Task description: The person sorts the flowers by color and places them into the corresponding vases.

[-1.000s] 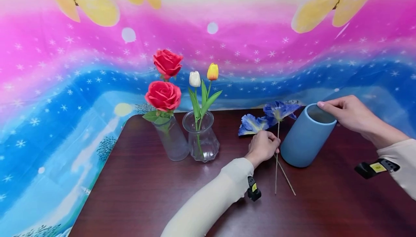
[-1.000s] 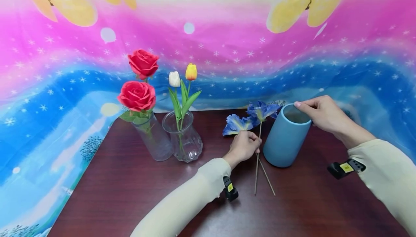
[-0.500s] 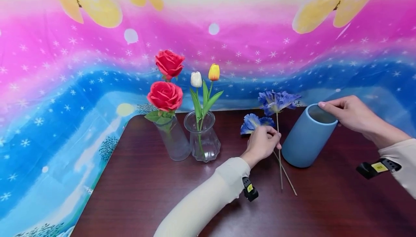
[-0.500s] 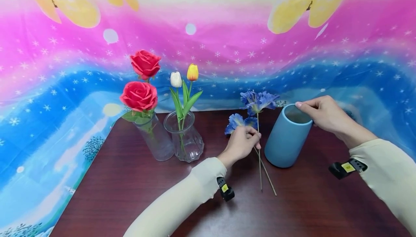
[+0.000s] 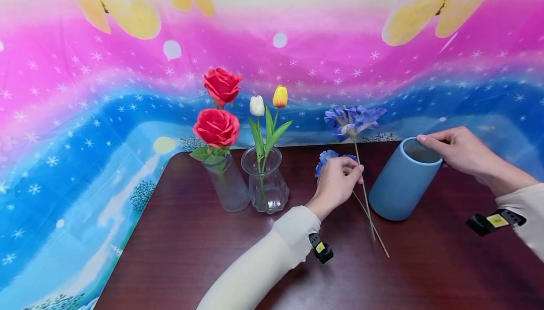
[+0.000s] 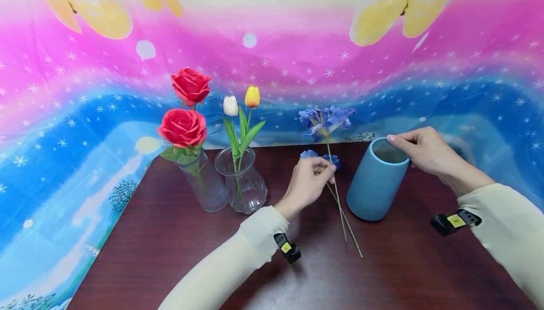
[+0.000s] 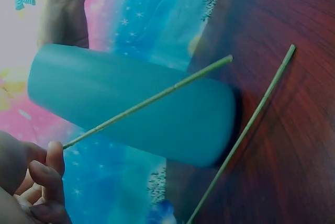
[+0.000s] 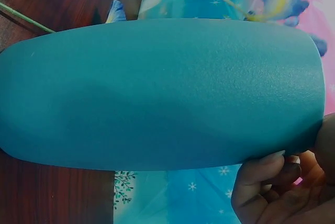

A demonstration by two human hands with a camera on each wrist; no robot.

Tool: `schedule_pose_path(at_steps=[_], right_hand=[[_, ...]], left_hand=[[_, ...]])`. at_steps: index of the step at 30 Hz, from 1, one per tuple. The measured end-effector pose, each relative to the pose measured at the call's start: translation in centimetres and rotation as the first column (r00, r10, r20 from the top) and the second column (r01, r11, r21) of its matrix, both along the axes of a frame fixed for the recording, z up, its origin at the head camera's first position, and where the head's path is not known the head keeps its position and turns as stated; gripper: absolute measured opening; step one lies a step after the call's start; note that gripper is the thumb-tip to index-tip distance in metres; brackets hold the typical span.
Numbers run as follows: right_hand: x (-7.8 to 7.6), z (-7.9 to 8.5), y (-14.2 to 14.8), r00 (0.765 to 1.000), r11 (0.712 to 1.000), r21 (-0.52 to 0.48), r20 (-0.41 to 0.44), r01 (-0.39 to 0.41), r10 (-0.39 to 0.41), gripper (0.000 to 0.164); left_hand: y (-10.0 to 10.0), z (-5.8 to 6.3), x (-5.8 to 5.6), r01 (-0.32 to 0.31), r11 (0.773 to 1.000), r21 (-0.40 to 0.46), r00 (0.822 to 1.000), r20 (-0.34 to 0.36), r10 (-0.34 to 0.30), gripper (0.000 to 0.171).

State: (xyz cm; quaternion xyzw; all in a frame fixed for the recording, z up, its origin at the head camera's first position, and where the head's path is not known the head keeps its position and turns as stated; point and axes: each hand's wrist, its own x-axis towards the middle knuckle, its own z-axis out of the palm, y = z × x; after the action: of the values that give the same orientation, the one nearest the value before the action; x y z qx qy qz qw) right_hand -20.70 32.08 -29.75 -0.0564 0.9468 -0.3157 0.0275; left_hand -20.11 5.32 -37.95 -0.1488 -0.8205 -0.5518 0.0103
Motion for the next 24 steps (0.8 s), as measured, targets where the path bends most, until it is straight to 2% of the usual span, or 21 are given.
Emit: schedule_pose_path(at_steps=[3,11,15,24], right_hand=[[0.0,0.0,0.0,1.000,1.000,-0.004,-0.007,-0.001,0.001,0.051],[0.1,-0.2,-0.1,1.000,1.000,-0.004,0.005,0.002,-0.002,0.053],[0.0,-0.2,-0.1,1.000,1.000,0.000,0.007,0.003,-0.003,0.053],[0.0,-0.1,0.0,1.000,1.000,-0.015,0.004,0.000,0.000,0.052]], left_hand=[[-0.3,0.3,0.1,-0.016,1.000,0.006,0.999,-0.046,0.017,0.019],[-1.0,1.2,0.7,-0.083,0.997,0.012,0.992,-0.098,0.083,0.019],[-1.4,1.9,0.9,-0.080,0.997,0.022,0.989,-0.126,0.082,0.017],[-2.1,3.3,1.0,-0.072,0.990,0.120,0.986,-0.143,0.089,0.016]])
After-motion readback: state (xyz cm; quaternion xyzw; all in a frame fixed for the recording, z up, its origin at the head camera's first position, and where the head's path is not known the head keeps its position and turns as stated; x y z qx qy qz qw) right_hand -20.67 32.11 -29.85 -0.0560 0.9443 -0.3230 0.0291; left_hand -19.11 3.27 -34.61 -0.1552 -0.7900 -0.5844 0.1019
